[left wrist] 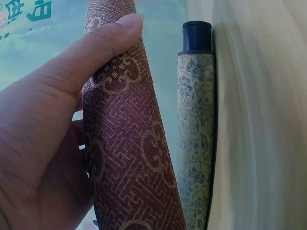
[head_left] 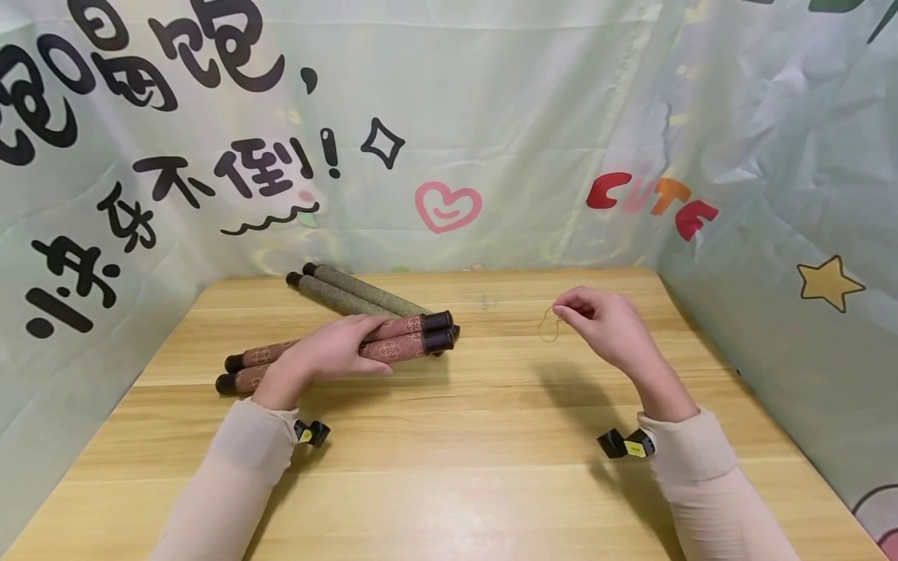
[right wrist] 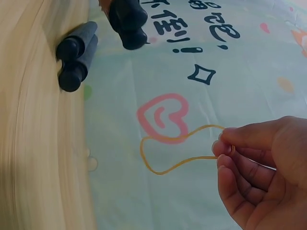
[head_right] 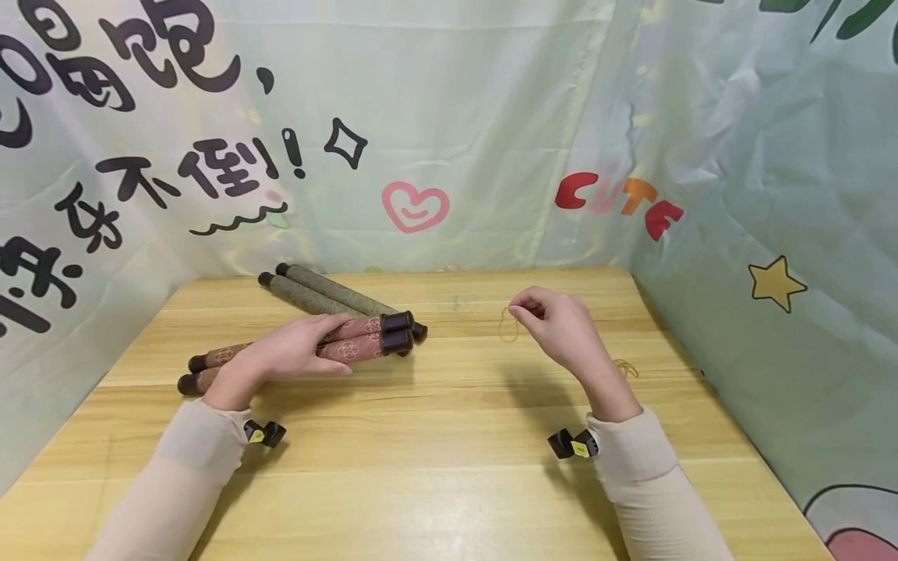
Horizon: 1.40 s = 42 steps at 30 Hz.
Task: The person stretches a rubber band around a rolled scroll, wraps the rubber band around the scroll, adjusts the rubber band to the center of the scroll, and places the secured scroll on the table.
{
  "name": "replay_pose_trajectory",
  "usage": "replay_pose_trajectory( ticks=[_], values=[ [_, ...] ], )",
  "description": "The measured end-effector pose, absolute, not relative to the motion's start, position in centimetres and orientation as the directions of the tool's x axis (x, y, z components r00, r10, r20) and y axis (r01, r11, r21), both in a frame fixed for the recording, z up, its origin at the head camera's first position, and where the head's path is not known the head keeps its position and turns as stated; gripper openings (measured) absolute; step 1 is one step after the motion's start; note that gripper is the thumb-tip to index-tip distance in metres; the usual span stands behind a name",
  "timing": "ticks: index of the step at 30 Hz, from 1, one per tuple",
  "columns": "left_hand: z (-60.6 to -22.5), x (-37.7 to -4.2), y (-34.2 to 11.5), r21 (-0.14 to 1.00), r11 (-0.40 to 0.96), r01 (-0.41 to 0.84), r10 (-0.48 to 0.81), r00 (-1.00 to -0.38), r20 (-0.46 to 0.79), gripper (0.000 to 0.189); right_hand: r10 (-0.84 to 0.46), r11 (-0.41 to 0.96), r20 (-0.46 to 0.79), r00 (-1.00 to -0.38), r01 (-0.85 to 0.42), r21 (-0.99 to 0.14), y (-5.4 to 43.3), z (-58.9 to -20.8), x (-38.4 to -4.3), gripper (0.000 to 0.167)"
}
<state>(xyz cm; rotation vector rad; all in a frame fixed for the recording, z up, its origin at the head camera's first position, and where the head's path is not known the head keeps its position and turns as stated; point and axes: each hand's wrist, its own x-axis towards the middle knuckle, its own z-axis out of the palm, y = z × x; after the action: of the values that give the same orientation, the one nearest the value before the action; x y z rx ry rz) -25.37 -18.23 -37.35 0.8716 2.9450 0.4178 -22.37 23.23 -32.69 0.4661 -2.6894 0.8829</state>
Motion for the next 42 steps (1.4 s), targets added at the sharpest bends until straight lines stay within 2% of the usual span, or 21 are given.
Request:
replay_pose_trajectory(
  ticks=[8,15,29,42],
  values=[
    [-37.1,-25.5,-17.0,0.247,0.789,0.562,0.569,-0.821,0.051,0.097,-0.244,0.751,0.386,-0.890,-0.425,-0.506,22.5,-32.9,-22.5,0.016],
    [-37.1,-24.9,-16.2,0.236,0.770,0.592,0.599,-0.799,0.048,0.090,-0.250,0.732,0.379,-0.891,-0.430,-0.529,21.9,-33.3,-22.7,0.013],
    [-37.0,-23.8,-14.7,0.199,0.747,0.635,0.639,-0.767,0.049,0.091,-0.248,0.728,0.388,-0.888,-0.435,-0.530,21.2,-34.0,-22.9,0.016],
    [-37.0,-24.4,-13.8,0.198,0.779,0.595,0.586,-0.803,0.108,0.092,-0.348,0.657,0.359,-0.866,-0.498,-0.566,20.3,-33.1,-21.7,0.012]
  ],
)
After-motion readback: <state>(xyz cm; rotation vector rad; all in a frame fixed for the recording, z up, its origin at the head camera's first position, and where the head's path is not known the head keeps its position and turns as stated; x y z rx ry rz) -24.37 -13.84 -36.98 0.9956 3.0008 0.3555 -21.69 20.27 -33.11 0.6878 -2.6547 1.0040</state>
